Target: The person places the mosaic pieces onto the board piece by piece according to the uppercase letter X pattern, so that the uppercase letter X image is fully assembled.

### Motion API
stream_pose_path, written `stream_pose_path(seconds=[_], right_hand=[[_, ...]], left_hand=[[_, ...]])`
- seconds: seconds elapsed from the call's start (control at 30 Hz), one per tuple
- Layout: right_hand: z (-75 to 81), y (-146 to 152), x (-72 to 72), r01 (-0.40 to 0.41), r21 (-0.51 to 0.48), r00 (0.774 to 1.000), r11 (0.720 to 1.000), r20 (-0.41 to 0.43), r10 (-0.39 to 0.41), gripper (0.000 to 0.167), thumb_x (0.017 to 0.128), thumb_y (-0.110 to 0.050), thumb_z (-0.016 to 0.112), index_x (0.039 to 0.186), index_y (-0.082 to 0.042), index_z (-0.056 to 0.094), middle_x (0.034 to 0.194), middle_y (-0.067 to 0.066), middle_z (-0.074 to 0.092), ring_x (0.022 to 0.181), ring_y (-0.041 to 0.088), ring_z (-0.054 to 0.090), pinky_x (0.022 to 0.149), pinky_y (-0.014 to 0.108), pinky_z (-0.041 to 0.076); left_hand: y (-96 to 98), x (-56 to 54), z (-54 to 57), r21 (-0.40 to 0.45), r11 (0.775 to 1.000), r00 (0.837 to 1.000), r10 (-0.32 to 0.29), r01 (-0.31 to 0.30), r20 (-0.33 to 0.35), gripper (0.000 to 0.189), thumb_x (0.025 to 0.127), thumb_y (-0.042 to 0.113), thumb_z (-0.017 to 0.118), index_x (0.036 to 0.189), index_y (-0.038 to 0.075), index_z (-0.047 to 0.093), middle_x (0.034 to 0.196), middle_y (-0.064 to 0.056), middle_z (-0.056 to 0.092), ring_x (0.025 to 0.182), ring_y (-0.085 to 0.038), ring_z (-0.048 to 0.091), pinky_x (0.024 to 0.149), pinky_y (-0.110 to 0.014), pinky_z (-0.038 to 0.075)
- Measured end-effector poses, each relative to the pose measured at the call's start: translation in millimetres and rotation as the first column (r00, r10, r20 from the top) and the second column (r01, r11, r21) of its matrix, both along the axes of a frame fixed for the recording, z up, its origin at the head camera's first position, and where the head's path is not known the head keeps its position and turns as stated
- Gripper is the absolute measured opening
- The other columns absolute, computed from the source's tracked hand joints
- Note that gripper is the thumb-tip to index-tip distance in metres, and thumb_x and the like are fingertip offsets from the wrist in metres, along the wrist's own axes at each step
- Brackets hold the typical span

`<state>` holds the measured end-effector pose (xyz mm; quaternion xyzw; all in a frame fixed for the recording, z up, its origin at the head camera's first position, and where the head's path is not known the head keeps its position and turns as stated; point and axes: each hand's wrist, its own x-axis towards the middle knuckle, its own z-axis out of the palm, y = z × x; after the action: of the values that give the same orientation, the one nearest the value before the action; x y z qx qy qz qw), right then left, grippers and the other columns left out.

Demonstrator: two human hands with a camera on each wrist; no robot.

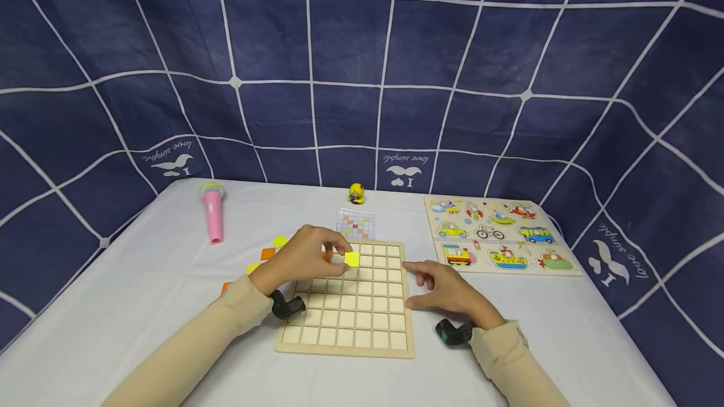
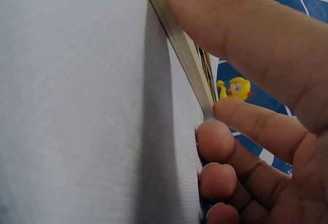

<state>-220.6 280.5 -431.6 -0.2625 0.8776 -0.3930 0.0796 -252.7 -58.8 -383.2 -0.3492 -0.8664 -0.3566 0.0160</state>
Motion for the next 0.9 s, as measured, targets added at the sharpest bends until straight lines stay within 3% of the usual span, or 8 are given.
stream_pose_path(seconds=[0.23,0.5,0.73,0.9], right_hand=[[-0.1,1,-0.6,0.002,0.01,1.0,1.0,-0.006,-0.002,0.076,0.084,-0.019,0.094,0.145,0.01,0.06,0.093,0.0,0.054,0.078,0.008,0.045,0.07,0.027,0.039],[0.2,1,-0.7,0.001,0.015,1.0,1.0,-0.008,-0.001,0.076,0.084,-0.019,0.094,0.145,0.01,0.06,0.092,0.0,0.054,0.078,0.008,0.046,0.069,0.026,0.04],[0.2,1,-1.5,-0.006,0.012,1.0,1.0,-0.026,0.007,0.075,0.084,-0.02,0.094,0.144,0.011,0.061,0.092,0.0,0.054,0.078,0.007,0.046,0.07,0.026,0.04],[1.0,1,-1.4,-0.003,0.018,1.0,1.0,-0.02,0.003,0.076,0.084,-0.021,0.094,0.144,0.011,0.061,0.092,0.0,0.054,0.078,0.007,0.046,0.07,0.026,0.04]], left_hand=[[11.4,-6.2,-4.1,0.045,0.999,0.998,-0.005,0.002,0.055,0.024,0.083,0.019,0.085,0.106,0.013,0.083,0.098,-0.006,0.079,0.07,-0.006,0.059,0.07,-0.025,0.05],[27.2,-16.6,-12.0,0.1,0.994,0.988,0.018,-0.034,0.156,0.022,0.083,0.021,0.089,0.104,0.016,0.083,0.091,0.01,0.074,0.073,-0.009,0.062,0.073,-0.028,0.051],[41.7,-20.8,-15.4,0.069,0.995,0.977,0.053,-0.068,0.206,0.026,0.083,0.026,0.091,0.106,0.016,0.083,0.092,0.01,0.078,0.073,-0.009,0.064,0.07,-0.028,0.051],[51.8,-23.1,-20.0,0.021,0.992,0.967,0.114,-0.122,0.226,0.025,0.085,0.029,0.09,0.107,0.019,0.084,0.091,0.013,0.077,0.076,-0.007,0.064,0.067,-0.028,0.049]])
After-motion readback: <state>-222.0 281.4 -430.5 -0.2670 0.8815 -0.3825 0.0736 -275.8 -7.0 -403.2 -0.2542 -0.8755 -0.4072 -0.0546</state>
